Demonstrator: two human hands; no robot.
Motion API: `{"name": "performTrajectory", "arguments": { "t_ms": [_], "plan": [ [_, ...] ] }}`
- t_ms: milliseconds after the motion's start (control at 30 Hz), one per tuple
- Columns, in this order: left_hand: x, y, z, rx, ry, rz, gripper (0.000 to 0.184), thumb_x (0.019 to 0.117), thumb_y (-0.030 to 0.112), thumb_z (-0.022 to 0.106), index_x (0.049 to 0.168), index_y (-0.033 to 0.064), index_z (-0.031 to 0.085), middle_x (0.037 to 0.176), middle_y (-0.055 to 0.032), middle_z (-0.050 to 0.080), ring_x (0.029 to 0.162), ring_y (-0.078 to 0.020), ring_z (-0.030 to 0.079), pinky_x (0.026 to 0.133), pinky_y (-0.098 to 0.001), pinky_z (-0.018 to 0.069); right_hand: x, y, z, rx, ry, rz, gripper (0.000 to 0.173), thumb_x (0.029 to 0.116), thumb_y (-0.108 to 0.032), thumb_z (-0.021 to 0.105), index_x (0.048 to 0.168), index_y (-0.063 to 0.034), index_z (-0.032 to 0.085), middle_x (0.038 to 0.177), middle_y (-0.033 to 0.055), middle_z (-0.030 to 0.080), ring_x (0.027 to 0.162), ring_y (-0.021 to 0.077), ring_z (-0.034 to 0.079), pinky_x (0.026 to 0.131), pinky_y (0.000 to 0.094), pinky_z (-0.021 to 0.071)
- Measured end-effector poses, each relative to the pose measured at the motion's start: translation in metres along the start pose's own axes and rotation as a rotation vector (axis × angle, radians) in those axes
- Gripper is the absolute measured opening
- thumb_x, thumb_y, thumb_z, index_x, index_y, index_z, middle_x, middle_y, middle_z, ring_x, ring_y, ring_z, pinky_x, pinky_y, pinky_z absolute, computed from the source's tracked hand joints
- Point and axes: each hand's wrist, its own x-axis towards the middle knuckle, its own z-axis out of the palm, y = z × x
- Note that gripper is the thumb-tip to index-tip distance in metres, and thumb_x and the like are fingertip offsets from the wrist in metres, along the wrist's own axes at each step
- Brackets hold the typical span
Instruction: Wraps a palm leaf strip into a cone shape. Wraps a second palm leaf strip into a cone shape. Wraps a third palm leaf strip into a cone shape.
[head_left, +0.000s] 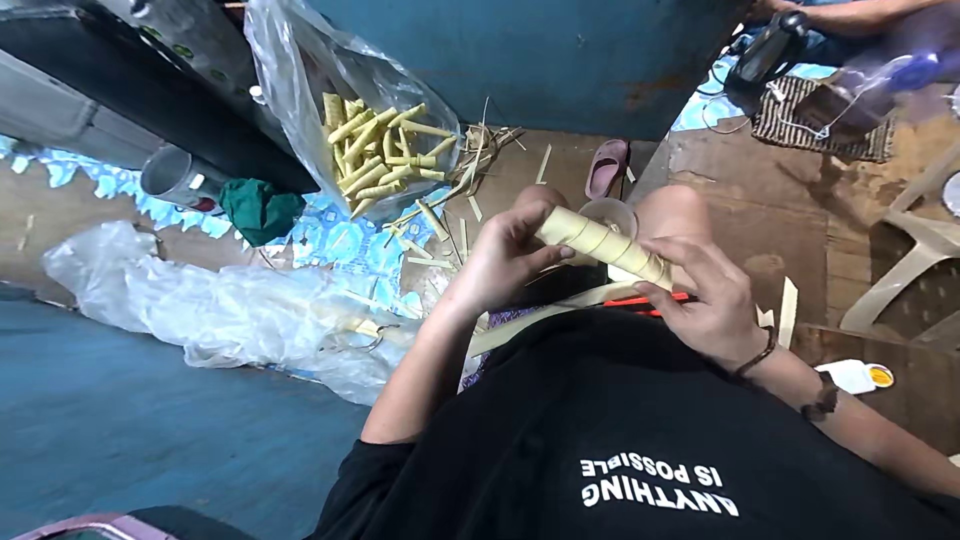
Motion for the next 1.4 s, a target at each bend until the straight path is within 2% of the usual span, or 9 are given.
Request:
{"name": "performTrajectory", "arguments": {
  "t_ms": [133, 300, 467, 633, 800, 967, 1133, 1300, 1400],
  "plan": [
    [-0.001, 0.000, 0.000, 0.012, -0.016, 0.005, 0.017, 0.0904, 0.001, 0.073, 0.106, 0.0005, 0.066, 0.088, -0.0020, 0.071, 0.074, -0.0042, 0.067, 0.070, -0.0213, 0.0578, 0.008, -0.011, -0.008, 0.813, -0.083, 0.727, 0.038, 0.1124, -0.022, 0.032, 0.126, -0.0088, 0.065, 0.075, 0.0011, 0.070, 0.056, 0.0051, 0.064, 0.054, 0.0182, 0.0559],
    [-0.001, -0.001, -0.003, -0.003, 0.011, 0.013, 0.019, 0.0884, -0.001, 0.075, 0.105, 0.0002, 0.066, 0.088, -0.0023, 0.072, 0.077, -0.0054, 0.069, 0.073, -0.0226, 0.0593, -0.007, 0.002, -0.003, 0.000, 0.001, 0.026, 0.047, 0.0990, -0.029, 0.068, 0.134, 0.0014, 0.062, 0.116, 0.0130, 0.067, 0.103, 0.0145, 0.066, 0.090, 0.0293, 0.0559],
    [-0.002, -0.002, -0.004, 0.000, -0.026, 0.003, 0.017, 0.0893, -0.001, 0.073, 0.105, 0.0010, 0.067, 0.087, -0.0009, 0.071, 0.077, -0.0035, 0.067, 0.072, -0.0212, 0.0574, 0.001, -0.004, -0.014, 0.898, -0.158, 0.769, 0.041, 0.1118, -0.030, 0.031, 0.123, -0.0130, 0.066, 0.069, -0.0026, 0.065, 0.049, 0.0009, 0.056, 0.047, 0.0142, 0.0485],
    [-0.002, -0.003, -0.005, -0.004, 0.008, 0.012, 0.017, 0.0882, -0.001, 0.074, 0.103, 0.0011, 0.067, 0.085, -0.0008, 0.071, 0.074, -0.0035, 0.066, 0.070, -0.0209, 0.0572, -0.016, 0.010, -0.008, 0.054, -0.031, 0.066, 0.047, 0.1000, -0.031, 0.066, 0.137, -0.0024, 0.062, 0.114, 0.0092, 0.070, 0.101, 0.0102, 0.067, 0.089, 0.0273, 0.0567],
    [-0.002, -0.004, -0.006, 0.009, -0.034, -0.028, 0.018, 0.0871, -0.003, 0.074, 0.104, 0.0010, 0.068, 0.086, -0.0007, 0.071, 0.074, -0.0029, 0.066, 0.070, -0.0210, 0.0572, -0.010, 0.003, -0.016, 0.926, -0.159, 0.775, 0.041, 0.1110, -0.032, 0.031, 0.116, -0.0143, 0.067, 0.068, -0.0024, 0.068, 0.052, 0.0040, 0.062, 0.051, 0.0182, 0.0544],
    [-0.001, -0.007, -0.008, 0.005, -0.013, -0.033, 0.018, 0.0874, -0.002, 0.074, 0.104, 0.0022, 0.067, 0.085, -0.0008, 0.071, 0.073, -0.0038, 0.066, 0.069, -0.0212, 0.0565, -0.025, 0.016, -0.008, -0.006, -0.014, 0.080, 0.048, 0.1000, -0.033, 0.065, 0.136, -0.0011, 0.062, 0.119, 0.0125, 0.069, 0.105, 0.0138, 0.067, 0.091, 0.0308, 0.0556],
    [0.000, -0.004, -0.008, -0.007, -0.054, -0.053, 0.017, 0.0897, 0.000, 0.073, 0.104, 0.0026, 0.065, 0.085, -0.0001, 0.069, 0.072, -0.0033, 0.065, 0.068, -0.0202, 0.0555, -0.012, -0.001, -0.016, 0.965, -0.134, 0.877, 0.049, 0.1124, -0.031, 0.021, 0.122, -0.0114, 0.065, 0.067, -0.0019, 0.065, 0.046, 0.0022, 0.056, 0.044, 0.0152, 0.0484],
    [0.000, -0.010, -0.011, 0.005, -0.022, -0.078, 0.017, 0.0879, -0.001, 0.075, 0.102, 0.0022, 0.067, 0.083, -0.0011, 0.070, 0.072, -0.0039, 0.065, 0.068, -0.0216, 0.0563, -0.029, 0.019, -0.009, 0.038, -0.020, 0.111, 0.049, 0.1009, -0.034, 0.064, 0.137, -0.0010, 0.061, 0.113, 0.0136, 0.071, 0.097, 0.0148, 0.068, 0.085, 0.0318, 0.0578],
    [0.001, -0.010, -0.012, -0.010, -0.051, -0.073, 0.019, 0.0895, 0.002, 0.075, 0.107, 0.0013, 0.068, 0.087, -0.0018, 0.071, 0.075, -0.0045, 0.066, 0.071, -0.0223, 0.0570, -0.022, 0.006, -0.018, 0.664, -0.144, 0.641, 0.036, 0.1108, -0.021, 0.037, 0.130, -0.0091, 0.064, 0.086, -0.0035, 0.073, 0.062, -0.0015, 0.064, 0.056, 0.0124, 0.0534]
  ]
}}
